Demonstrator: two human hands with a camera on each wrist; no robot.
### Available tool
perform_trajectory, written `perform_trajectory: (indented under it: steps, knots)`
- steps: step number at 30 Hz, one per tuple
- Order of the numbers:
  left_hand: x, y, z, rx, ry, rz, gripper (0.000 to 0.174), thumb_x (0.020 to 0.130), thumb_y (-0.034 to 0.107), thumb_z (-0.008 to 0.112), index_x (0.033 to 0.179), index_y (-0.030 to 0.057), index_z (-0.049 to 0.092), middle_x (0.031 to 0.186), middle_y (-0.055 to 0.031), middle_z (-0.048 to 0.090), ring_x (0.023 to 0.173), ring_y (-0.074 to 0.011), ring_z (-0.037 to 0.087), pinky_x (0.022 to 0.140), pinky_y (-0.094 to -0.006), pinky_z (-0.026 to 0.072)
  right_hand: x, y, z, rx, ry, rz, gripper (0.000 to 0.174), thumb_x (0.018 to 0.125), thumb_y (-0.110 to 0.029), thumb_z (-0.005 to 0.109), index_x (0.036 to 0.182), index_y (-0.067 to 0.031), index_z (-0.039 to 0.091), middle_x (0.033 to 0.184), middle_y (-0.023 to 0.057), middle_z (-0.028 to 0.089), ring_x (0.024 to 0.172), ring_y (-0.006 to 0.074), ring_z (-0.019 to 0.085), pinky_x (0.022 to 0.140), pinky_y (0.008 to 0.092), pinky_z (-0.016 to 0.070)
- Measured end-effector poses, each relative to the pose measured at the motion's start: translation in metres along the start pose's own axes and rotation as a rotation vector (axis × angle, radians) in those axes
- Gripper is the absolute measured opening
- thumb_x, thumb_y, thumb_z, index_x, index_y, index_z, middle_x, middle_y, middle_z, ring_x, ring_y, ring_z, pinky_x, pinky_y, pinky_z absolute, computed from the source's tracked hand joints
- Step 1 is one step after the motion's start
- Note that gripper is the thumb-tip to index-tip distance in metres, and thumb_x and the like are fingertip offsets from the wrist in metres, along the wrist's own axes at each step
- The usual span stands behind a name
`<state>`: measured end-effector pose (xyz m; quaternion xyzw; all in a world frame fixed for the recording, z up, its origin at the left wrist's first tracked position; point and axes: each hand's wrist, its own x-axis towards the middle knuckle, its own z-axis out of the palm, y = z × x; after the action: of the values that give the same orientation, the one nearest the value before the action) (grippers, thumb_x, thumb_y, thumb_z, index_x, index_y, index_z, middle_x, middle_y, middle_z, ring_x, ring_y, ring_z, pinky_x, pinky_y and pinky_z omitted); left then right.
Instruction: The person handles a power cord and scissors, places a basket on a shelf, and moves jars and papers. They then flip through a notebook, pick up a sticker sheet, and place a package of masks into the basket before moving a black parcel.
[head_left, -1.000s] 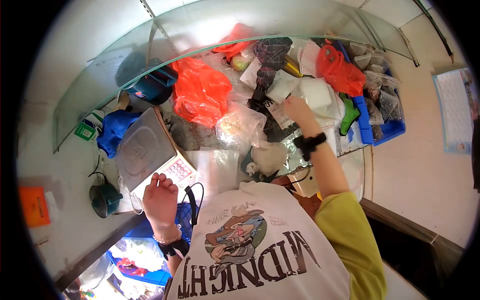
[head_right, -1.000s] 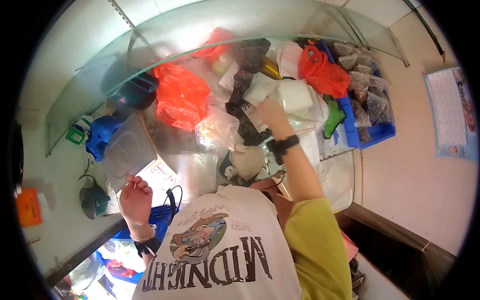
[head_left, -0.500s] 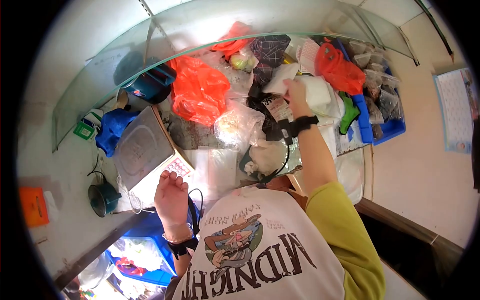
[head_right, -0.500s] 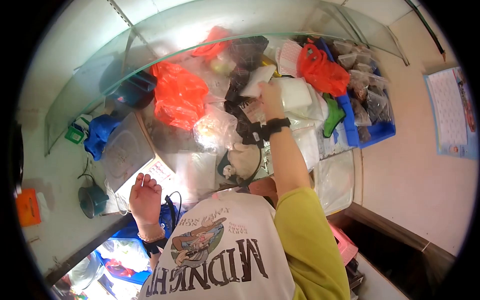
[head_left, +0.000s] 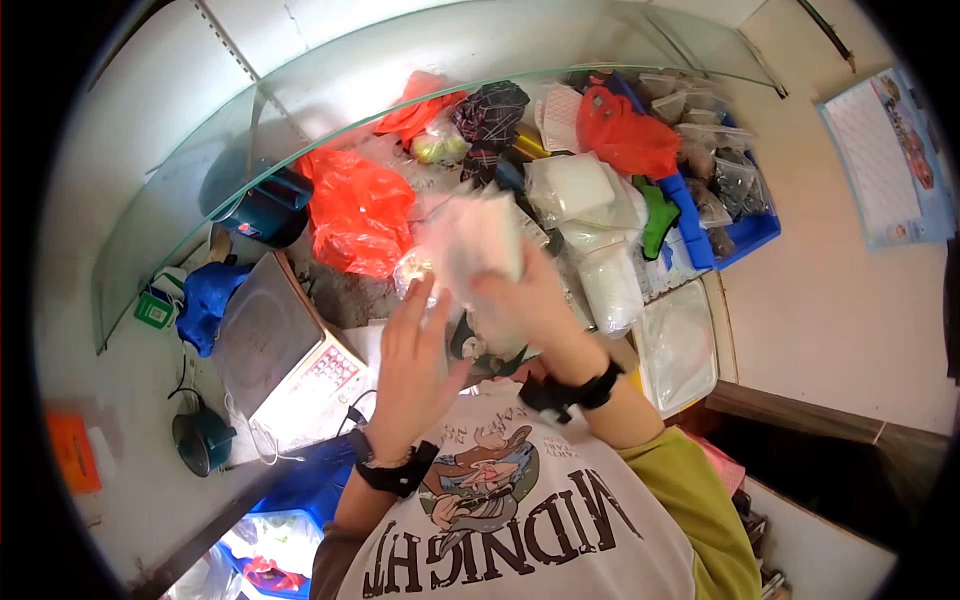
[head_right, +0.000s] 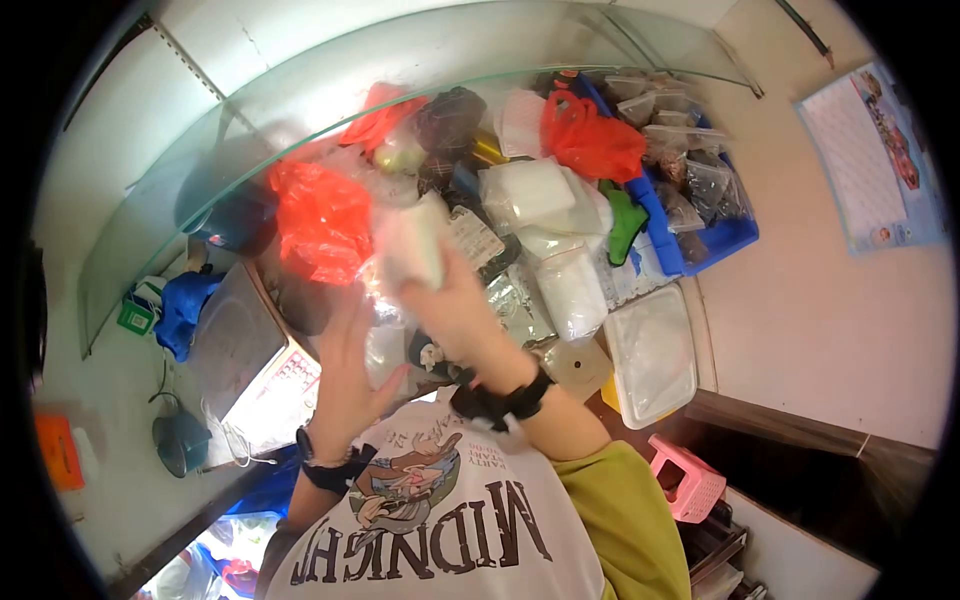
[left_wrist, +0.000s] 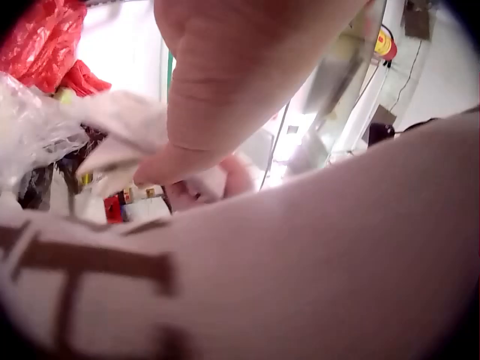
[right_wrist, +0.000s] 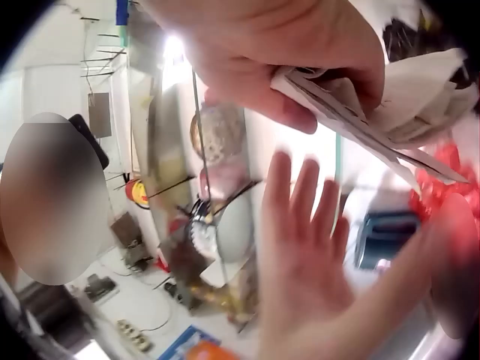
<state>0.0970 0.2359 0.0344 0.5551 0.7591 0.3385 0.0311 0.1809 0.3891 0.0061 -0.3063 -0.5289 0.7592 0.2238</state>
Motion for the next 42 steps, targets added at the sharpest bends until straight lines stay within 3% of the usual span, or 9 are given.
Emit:
perform_trajectory:
  steps: [5,8,13,20,27,33,38,40,42]
  knots:
    - [-0.003,-0.025,0.014,0.023,0.073,0.056,0.061,0.070,-0.004,0.062,0.128,0.0018,0.044,0.127,-0.0188,0.051,0.116,-0.0357,0.051,0.096,-0.0399,0.0425,-0.001,0.008,0.021,0.490,-0.268,0.224,0.033,0.089,-0.017,0.056,0.119,-0.0044,0.051,0.099,0.0022,0.060,0.090,0.0114,0.057,0.075,0.0261,0.0475]
    - [-0.021,-0.042,0.012,-0.347,0.318,-0.416,0.041,0.087,0.001,0.055,0.126,-0.0025,0.044,0.117,-0.0182,0.057,0.109,-0.0267,0.056,0.092,-0.0334,0.0428,0.048,-0.003,-0.015,0.261,-0.538,0.194,0.030,0.092,-0.034,0.052,0.100,-0.0056,0.060,0.094,0.0047,0.062,0.081,0.0154,0.058,0.068,0.0284,0.0483]
    - [-0.063,-0.085,0.008,-0.754,0.604,-0.652,0.036,0.094,0.008,0.051,0.128,0.0004,0.043,0.120,-0.0104,0.054,0.108,-0.0163,0.052,0.092,-0.0311,0.0419,0.210,0.018,-0.130,-1.378,0.572,-0.606,0.040,0.073,-0.036,0.068,0.087,0.0004,0.064,0.093,0.0189,0.063,0.085,0.0345,0.062,0.075,0.0414,0.0497]
    - [-0.108,-0.105,-0.032,-0.722,0.936,-1.123,0.051,0.091,0.007,0.047,0.138,0.0026,0.029,0.124,-0.0131,0.048,0.108,-0.0221,0.050,0.095,-0.0340,0.0417,0.302,0.059,-0.170,-1.439,0.596,0.020,0.042,0.081,-0.033,0.054,0.107,0.0007,0.057,0.103,0.0221,0.064,0.097,0.0401,0.062,0.082,0.0475,0.0501]
    - [-0.119,-0.126,-0.063,-0.803,1.003,-1.027,0.041,0.089,0.005,0.042,0.129,0.0003,0.043,0.124,-0.0124,0.047,0.113,-0.0237,0.048,0.099,-0.0345,0.0379,0.287,0.034,-0.247,-1.362,0.677,-0.161,0.022,0.077,-0.015,0.055,0.088,0.0013,0.063,0.093,0.0221,0.066,0.088,0.0360,0.066,0.074,0.0446,0.0529]
    - [-0.106,-0.141,-0.046,-0.641,0.489,-0.946,0.030,0.079,0.011,0.037,0.087,-0.0039,0.062,0.107,-0.0124,0.057,0.105,-0.0225,0.051,0.096,-0.0320,0.0353,0.112,-0.067,-0.211,-0.269,0.228,-0.253,0.026,0.085,-0.007,0.060,0.107,0.0057,0.061,0.096,0.0065,0.066,0.085,0.0120,0.062,0.072,0.0263,0.0483]
    - [-0.043,-0.094,-0.029,-0.838,-0.099,-0.704,0.047,0.093,0.035,0.038,0.099,-0.0041,0.063,0.116,-0.0132,0.057,0.112,-0.0214,0.049,0.098,-0.0323,0.0353,-0.002,-0.080,-0.118,-0.889,0.428,-0.461,0.014,0.088,-0.008,0.058,0.096,0.0008,0.065,0.092,0.0131,0.066,0.082,0.0222,0.064,0.068,0.0313,0.0486]
    - [-0.024,-0.073,-0.020,-1.350,-0.138,-0.698,0.064,0.096,0.052,0.031,0.116,-0.0027,0.057,0.125,-0.0135,0.053,0.118,-0.0223,0.047,0.102,-0.0343,0.0341,-0.025,-0.069,-0.074,-1.217,0.063,-0.994,0.013,0.069,-0.003,0.060,0.080,-0.0071,0.065,0.083,0.0130,0.061,0.077,0.0302,0.057,0.064,0.0369,0.0475]
    - [-0.020,-0.073,-0.019,-1.553,-0.176,-0.612,0.066,0.096,0.054,0.030,0.122,-0.0027,0.052,0.128,-0.0139,0.051,0.121,-0.0228,0.045,0.103,-0.0356,0.0330,-0.049,-0.056,-0.016,-1.322,-0.154,-1.102,0.041,0.070,-0.008,0.056,0.109,-0.0148,0.065,0.113,0.0081,0.059,0.083,0.0239,0.054,0.071,0.0360,0.0472]
